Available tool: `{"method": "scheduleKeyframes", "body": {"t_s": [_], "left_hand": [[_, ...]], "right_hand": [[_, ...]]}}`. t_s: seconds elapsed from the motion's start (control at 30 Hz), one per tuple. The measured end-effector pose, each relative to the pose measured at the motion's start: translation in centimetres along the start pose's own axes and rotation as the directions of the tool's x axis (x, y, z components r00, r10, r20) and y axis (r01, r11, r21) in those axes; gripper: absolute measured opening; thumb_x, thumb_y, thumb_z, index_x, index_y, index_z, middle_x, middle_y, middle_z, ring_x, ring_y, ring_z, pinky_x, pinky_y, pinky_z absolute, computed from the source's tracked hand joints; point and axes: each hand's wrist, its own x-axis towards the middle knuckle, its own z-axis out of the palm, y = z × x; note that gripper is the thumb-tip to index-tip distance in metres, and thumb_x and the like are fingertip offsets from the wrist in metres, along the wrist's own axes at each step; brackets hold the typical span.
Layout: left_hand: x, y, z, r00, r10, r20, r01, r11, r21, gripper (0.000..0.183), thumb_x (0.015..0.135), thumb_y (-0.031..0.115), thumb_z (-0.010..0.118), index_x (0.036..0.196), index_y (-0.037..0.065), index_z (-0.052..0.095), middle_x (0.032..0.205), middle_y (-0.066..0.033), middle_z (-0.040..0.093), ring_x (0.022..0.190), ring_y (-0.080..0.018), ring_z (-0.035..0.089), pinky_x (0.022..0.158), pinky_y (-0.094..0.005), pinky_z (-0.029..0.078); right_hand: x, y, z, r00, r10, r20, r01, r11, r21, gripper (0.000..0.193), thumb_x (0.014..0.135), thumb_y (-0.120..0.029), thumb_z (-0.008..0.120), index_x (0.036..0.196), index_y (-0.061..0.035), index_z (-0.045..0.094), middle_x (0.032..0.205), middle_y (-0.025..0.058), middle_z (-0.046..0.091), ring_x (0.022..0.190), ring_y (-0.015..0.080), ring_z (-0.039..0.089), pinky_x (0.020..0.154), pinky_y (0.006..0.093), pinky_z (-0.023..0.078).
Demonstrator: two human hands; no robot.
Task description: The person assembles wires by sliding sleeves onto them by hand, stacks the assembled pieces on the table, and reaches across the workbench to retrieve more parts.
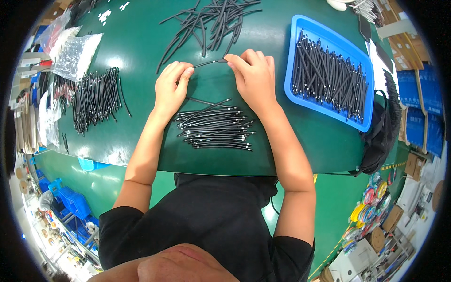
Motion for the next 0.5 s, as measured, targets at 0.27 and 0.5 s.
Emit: {"method": "scheduleKeyframes", "body": {"t_s": [0.27,0.5], "left_hand": [[0.04,0.07,-0.45,1.0,-0.009,0.023,0.01,1.0,-0.016,0.02,0.104,0.022,0.067,0.103,0.003,0.072,0.082,-0.0082,0.06,0.075,-0.0249,0.057,0.069,-0.0361,0.046],[0.36,-0.02,-0.57,0.997,0.037,0.073,-0.035,0.999,-0.032,0.02,0.104,0.023,0.066,0.101,0.004,0.073,0.084,-0.0088,0.065,0.074,-0.0258,0.061,0.068,-0.0379,0.049]], "right_hand": [[-0.08,-0.32,-0.03,0.998,-0.061,-0.036,0.055,0.986,-0.157,0.02,0.091,-0.014,0.079,0.109,-0.0225,0.08,0.087,-0.0017,0.061,0.087,0.0197,0.058,0.088,0.0396,0.038],[-0.39,0.55,0.26,0.982,0.074,0.174,-0.109,0.973,0.205,0.015,0.096,-0.018,0.076,0.11,-0.0193,0.079,0.087,-0.0013,0.061,0.088,0.0207,0.058,0.09,0.0401,0.038]]}}
